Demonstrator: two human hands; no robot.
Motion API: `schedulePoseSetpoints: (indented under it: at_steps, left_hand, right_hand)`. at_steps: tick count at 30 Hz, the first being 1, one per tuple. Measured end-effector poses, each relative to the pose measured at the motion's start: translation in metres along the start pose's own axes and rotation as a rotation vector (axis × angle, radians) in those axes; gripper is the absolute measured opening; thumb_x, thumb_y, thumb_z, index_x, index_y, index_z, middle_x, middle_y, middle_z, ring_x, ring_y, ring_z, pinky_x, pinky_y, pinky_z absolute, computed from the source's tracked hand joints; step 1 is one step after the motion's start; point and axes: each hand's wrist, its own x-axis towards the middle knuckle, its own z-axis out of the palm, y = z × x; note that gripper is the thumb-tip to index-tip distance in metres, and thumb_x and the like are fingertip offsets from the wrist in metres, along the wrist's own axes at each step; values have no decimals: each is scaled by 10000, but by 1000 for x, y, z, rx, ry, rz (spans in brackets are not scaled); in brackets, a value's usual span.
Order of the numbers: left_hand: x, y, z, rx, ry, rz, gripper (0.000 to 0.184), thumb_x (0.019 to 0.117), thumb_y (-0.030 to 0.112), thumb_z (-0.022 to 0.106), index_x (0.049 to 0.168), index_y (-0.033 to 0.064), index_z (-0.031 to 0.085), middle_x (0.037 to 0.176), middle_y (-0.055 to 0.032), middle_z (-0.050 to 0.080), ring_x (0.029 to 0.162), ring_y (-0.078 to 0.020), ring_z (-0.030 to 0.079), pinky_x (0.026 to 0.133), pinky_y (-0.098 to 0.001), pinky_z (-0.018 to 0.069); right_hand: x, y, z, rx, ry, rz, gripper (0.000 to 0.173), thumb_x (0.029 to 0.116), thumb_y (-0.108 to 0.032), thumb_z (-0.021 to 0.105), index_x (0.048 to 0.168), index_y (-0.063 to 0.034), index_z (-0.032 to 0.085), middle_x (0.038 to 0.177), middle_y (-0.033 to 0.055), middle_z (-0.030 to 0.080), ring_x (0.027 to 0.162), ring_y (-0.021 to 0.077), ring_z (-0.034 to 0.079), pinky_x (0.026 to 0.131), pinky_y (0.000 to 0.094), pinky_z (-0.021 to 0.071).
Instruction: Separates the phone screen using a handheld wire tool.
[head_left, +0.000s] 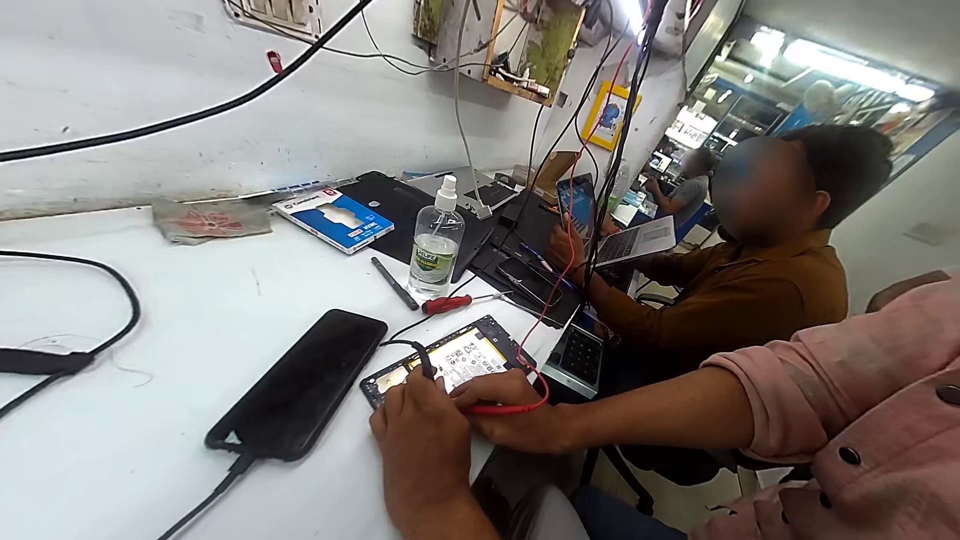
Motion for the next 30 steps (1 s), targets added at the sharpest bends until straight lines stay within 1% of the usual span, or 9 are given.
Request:
schedulePoseSetpoints:
  at_steps: [8,11,16,18,21,24,26,28,30]
  left_hand:
    - [1,3,-2,-2,-9,7,268,1053,89,483,1168,-103,629,1004,-297,674,998,-483,662,873,-623,472]
    - [1,1,-2,-8,-14,4,271,1059,92,471,1173,-103,620,1009,-299,666,998,-493,653,871,-633,466]
    - [-2,-4,-5,-79,-30,38,294,1018,61,468,1164,-138,628,1048,-341,665,1006,-541,640,866,-671,456]
    - [-2,-3,-5,-85,-47,9,297,1024,80,483,1171,-123,641,1046,-325,678,1014,-525,650,889,-643,467]
    - [-1,-3,-4,-47,-43,-19,290,1037,113,497,1167,-89,661,1031,-283,698,1007,-477,668,886,-590,484]
    - [-2,-3,-6,-90,-45,-15,307,1038,88,473,1172,-134,637,1056,-340,671,1030,-532,647,904,-643,464]
    - [-2,0,-8,-112,-40,-6,309,1035,74,462,1169,-156,620,1055,-375,652,1028,-564,635,897,-668,452]
    - [-1,1,-10,-117,-42,-4,309,1034,71,456,1181,-157,605,1055,-378,643,1033,-572,624,901,-681,439]
    - [-1,-1,-11,-108,-65,-16,311,1044,81,444,1196,-147,593,1073,-381,632,1054,-578,611,917,-695,427]
  right_hand:
    - [1,-1,-1,5,5,-15,120,871,95,677,980,100,726,998,183,747,909,164,726,838,282,592]
    - [2,-1,0,3,5,-15,115,875,96,684,982,99,726,1001,177,747,912,161,724,842,286,594]
    - [-2,3,7,-3,22,-49,130,868,99,664,981,114,726,999,209,748,933,221,740,858,345,603]
    - [-2,5,6,1,32,-79,132,854,110,663,971,131,720,991,231,746,928,246,747,852,359,608]
    - [-1,9,6,15,23,-96,138,858,114,657,980,138,717,990,236,743,912,243,747,844,346,608]
    - [1,-2,3,-3,6,-61,147,866,101,664,996,140,719,988,236,745,923,248,747,866,352,600]
    - [3,-14,-2,-37,2,-13,151,874,77,672,1000,124,738,964,214,756,900,224,750,853,335,593]
    - [3,-11,-1,-40,6,-19,142,874,66,675,993,102,742,949,184,757,888,190,743,843,314,590]
    - [2,-3,3,-20,10,-42,133,854,87,686,976,103,737,940,181,751,873,188,736,822,315,593]
